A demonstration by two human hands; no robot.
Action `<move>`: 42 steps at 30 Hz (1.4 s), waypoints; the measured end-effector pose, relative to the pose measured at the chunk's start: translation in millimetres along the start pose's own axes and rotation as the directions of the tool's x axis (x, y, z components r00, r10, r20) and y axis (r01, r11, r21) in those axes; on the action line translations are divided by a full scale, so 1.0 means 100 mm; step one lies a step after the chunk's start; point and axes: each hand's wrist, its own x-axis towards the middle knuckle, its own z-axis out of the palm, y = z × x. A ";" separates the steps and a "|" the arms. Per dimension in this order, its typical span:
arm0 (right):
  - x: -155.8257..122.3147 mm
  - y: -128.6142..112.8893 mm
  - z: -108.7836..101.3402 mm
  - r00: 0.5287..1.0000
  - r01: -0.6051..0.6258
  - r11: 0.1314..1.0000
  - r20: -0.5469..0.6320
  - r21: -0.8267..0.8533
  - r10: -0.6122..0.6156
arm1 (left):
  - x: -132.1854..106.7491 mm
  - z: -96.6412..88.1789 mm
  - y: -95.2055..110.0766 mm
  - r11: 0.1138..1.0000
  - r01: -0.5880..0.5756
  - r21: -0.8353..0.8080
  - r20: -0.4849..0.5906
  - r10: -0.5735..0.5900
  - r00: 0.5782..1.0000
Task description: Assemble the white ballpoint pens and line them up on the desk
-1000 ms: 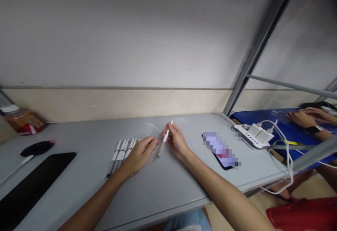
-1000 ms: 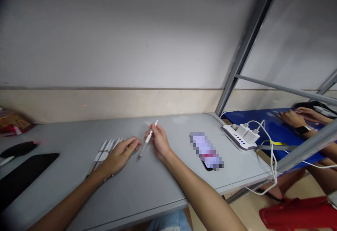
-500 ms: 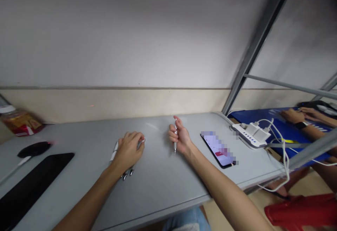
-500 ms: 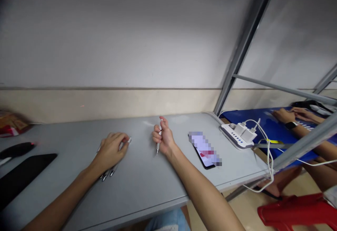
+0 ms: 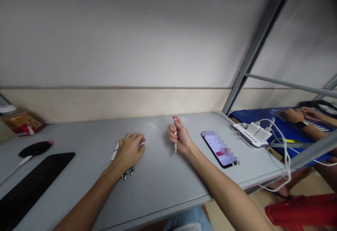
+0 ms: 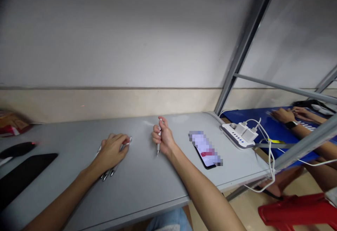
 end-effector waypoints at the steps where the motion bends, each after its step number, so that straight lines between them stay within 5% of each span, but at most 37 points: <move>1: 0.00 0.00 0.00 1.000 0.001 1.000 -0.008 -0.004 -0.001 | 0.00 0.00 0.00 1.000 -0.003 0.002 0.005 0.003 1.000; 7: 0.00 0.02 0.01 0.999 -0.047 0.994 -0.018 -0.094 0.046 | 0.00 -0.02 0.03 1.000 -0.023 0.011 0.043 0.022 0.999; 13: 0.01 0.06 0.00 0.993 -0.039 0.884 -0.119 -0.467 -0.020 | -0.02 -0.08 0.08 0.999 -0.046 -0.013 0.092 0.047 0.995; 16: 0.01 0.07 -0.05 0.973 -0.007 0.616 -0.148 -0.788 -0.178 | -0.03 -0.10 0.11 0.998 -0.063 -0.022 0.108 0.065 0.992; 18: 0.01 0.06 -0.09 0.952 -0.015 0.282 -0.101 -0.959 -0.290 | -0.03 -0.11 0.13 0.997 -0.069 -0.025 0.119 0.071 0.990; 21: -0.02 0.05 -0.12 0.937 -0.123 -0.168 -0.059 -0.978 -0.343 | -0.04 -0.10 0.11 0.996 -0.076 -0.044 0.126 0.081 0.989; 24: -0.03 0.04 -0.14 0.945 -0.232 -0.351 -0.125 -0.907 -0.301 | -0.03 -0.09 0.07 0.992 -0.076 -0.101 0.115 0.088 0.989; 29: 0.00 0.03 -0.15 0.948 -0.269 -0.439 -0.155 -0.857 -0.278 | 0.01 -0.09 0.04 0.962 -0.031 -0.271 0.056 0.048 0.997; 32: -0.02 0.04 -0.13 0.954 -0.199 -0.463 -0.062 -0.864 -0.294 | 0.03 -0.10 0.06 0.925 0.031 -0.380 0.055 -0.012 0.998; 38: -0.16 0.08 0.07 0.908 0.299 -0.328 0.372 -0.896 -0.190 | 0.03 -0.19 0.12 0.849 0.132 -0.512 0.146 -0.065 0.987; 42: -0.17 0.12 0.13 0.857 0.483 -0.251 0.512 -0.839 -0.061 | 0.02 -0.23 0.17 0.778 0.118 -0.617 0.213 0.021 0.977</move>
